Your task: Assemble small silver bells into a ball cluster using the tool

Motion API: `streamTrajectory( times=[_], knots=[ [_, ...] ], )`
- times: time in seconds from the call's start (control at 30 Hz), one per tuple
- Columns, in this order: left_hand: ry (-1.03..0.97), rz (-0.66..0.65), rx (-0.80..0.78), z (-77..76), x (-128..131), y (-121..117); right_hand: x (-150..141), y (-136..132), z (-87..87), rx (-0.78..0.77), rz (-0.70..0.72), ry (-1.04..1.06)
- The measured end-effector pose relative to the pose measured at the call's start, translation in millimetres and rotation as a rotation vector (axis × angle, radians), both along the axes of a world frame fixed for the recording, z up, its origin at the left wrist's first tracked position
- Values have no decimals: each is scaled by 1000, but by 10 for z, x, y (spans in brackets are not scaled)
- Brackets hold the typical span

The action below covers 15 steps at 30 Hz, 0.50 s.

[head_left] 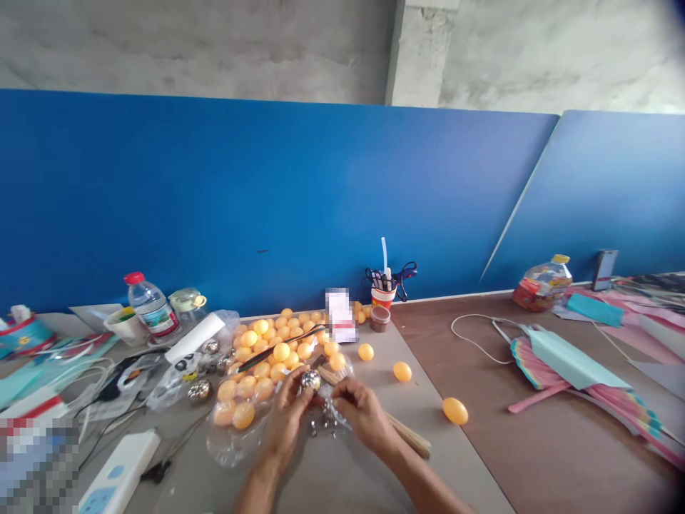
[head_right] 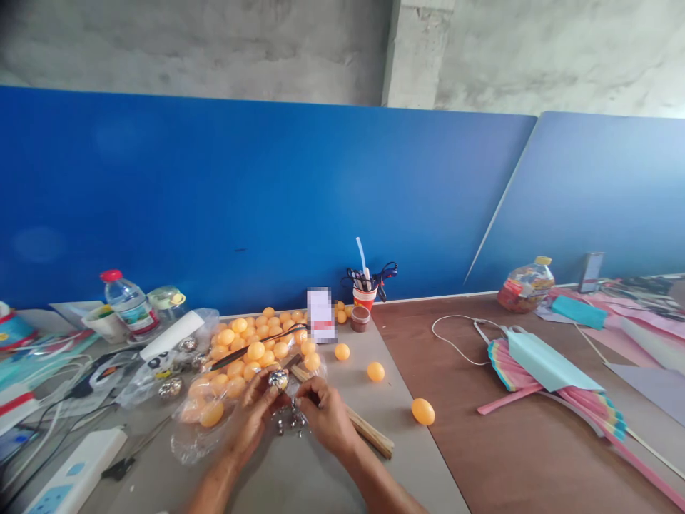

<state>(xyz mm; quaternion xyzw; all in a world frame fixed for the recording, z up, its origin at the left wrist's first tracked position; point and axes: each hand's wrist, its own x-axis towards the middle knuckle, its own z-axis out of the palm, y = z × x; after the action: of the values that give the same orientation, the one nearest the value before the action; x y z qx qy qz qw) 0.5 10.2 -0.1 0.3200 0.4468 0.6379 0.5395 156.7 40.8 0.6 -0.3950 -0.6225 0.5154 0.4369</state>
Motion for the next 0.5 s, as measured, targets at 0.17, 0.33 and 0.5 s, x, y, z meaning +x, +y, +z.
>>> streamTrajectory(
  times=[0.17,0.33,0.5],
  knots=[
    [-52,13,34,29,-33,8,14,-108,14,415,261,-563],
    [-41,29,23,2,-16,19,-52,-128,-116,554,253,-822],
    [-65,9,12,48,-2,13,-60,-94,-193,573,190,-739]
  ],
)
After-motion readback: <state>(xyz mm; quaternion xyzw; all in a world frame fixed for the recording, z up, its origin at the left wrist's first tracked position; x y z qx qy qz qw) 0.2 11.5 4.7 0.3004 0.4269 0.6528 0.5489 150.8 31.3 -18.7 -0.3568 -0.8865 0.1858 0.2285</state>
